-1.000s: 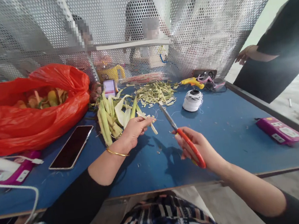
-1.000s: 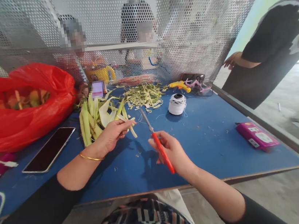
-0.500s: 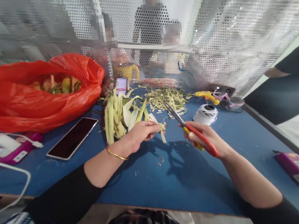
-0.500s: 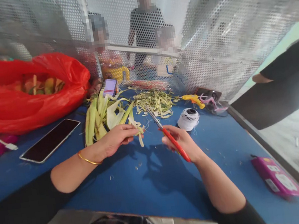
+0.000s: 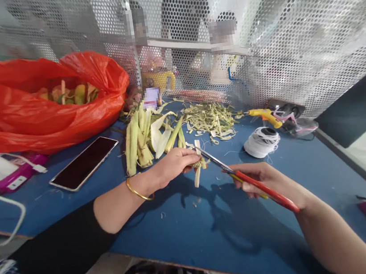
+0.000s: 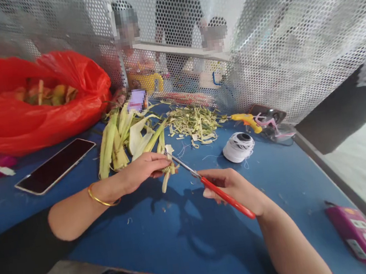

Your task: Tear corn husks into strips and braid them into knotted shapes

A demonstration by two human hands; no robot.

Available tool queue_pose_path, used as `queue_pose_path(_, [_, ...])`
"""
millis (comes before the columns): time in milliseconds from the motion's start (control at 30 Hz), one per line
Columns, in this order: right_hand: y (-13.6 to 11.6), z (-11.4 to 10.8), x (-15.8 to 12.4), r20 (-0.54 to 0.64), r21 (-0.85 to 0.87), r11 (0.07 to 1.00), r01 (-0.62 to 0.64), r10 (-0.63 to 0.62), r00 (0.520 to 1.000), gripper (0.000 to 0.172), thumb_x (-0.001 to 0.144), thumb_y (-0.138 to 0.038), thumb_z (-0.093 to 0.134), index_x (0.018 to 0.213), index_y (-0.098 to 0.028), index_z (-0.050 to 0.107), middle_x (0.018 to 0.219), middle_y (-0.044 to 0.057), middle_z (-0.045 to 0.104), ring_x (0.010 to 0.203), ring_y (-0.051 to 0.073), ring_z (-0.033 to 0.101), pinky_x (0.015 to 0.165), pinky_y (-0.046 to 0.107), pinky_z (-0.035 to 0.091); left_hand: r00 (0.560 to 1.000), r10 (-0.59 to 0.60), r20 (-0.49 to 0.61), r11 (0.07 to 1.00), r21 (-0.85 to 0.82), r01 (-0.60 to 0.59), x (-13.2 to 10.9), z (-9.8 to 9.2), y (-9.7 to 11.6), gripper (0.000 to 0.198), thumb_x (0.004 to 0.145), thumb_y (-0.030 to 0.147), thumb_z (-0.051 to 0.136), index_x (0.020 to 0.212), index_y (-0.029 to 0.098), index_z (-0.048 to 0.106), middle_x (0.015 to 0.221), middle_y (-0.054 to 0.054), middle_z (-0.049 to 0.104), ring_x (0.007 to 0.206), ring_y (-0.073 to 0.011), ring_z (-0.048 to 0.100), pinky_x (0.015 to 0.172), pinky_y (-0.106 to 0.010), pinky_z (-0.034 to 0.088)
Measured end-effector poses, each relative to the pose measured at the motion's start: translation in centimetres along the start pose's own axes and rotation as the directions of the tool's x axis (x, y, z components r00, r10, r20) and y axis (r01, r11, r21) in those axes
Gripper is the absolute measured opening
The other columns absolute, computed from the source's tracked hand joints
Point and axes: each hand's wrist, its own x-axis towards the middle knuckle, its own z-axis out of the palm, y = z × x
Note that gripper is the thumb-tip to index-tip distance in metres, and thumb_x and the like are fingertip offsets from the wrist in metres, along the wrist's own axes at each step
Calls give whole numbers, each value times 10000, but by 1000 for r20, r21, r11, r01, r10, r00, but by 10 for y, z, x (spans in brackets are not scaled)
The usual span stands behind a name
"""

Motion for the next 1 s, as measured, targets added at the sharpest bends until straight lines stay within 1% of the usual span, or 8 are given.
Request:
queue_pose_path(167, [8, 0, 2, 36, 35, 999, 34, -36, 999, 676, 678, -604, 750, 1161, -133, 698, 648, -7, 525, 490, 67, 419, 415, 197, 345, 999, -10, 36, 1000, 29, 9, 0, 2, 1, 190, 708, 304, 661, 600, 157, 714, 606, -54, 628, 520, -110, 414, 478, -246, 264])
queue_pose_path(333, [17, 1, 3, 34, 68, 995, 76, -78, 996, 658, 703, -582, 744, 1171, -124, 688, 602, -34, 468, 444, 42, 328, 378, 190, 259, 998, -14, 53, 1000, -4, 15, 0, 3, 2, 172, 713, 265, 633, 612, 154, 718, 655, -72, 660, 561, -119, 475, 517, -249, 300])
queue_pose_path(533, [12, 4, 2, 44, 75, 996, 55, -58, 997, 658, 733, -589, 718, 1181, -109, 678, 559, -67, 365, 444, 33, 258, 394, 192, 188, 998, -15, 57, 1000, 0, 15, 0, 3, 3, 178, 722, 266, 624, 623, 146, 711, 651, -60, 643, 554, -107, 456, 529, -248, 295])
queue_pose_path(700, [11, 6, 4, -25, 45, 998, 46, -45, 999, 670, 703, -603, 735, 1146, -102, 690, 564, -65, 354, 470, 43, 261, 414, 204, 215, 998, -13, 67, 1000, -22, 14, 0, 2, 2, 221, 748, 314, 634, 637, 143, 719, 702, -70, 659, 573, -104, 457, 518, -237, 287])
queue_pose_path(800, [15, 8, 6, -155, 33, 994, 104, -98, 983, 650, 701, -596, 740, 1146, -126, 682, 563, -69, 353, 460, 48, 260, 409, 212, 240, 998, -11, 69, 999, -47, 14, 1, 1, 1, 259, 778, 349, 633, 666, 134, 727, 645, -48, 621, 506, -76, 402, 477, -231, 239])
queue_pose_path(867, [16, 9, 6, -219, 39, 987, 156, -144, 965, 642, 734, -605, 708, 1179, -147, 654, 579, -65, 367, 456, 54, 277, 405, 213, 256, 998, -35, 43, 993, -115, 40, 1, 0, 2, 271, 795, 365, 636, 691, 130, 723, 592, -25, 585, 467, -66, 388, 452, -228, 221])
queue_pose_path(933, [15, 9, 5, -212, 60, 972, 227, -209, 955, 649, 776, -636, 646, 1222, -166, 616, 652, -34, 435, 480, 67, 334, 416, 217, 292, 996, -84, 1, 973, -215, 83, 1, 0, 4, 233, 788, 348, 671, 716, 131, 714, 571, -10, 577, 456, -62, 413, 444, -214, 255])
queue_pose_path(1000, [12, 9, 2, -178, 61, 946, 319, -304, 936, 656, 793, -664, 604, 1242, -185, 592, 757, 5, 490, 531, 83, 387, 440, 224, 321, 989, -135, -53, 939, -326, 111, 1, -1, 6, 158, 757, 284, 723, 717, 134, 697, 582, -5, 600, 481, -61, 475, 470, -196, 332])
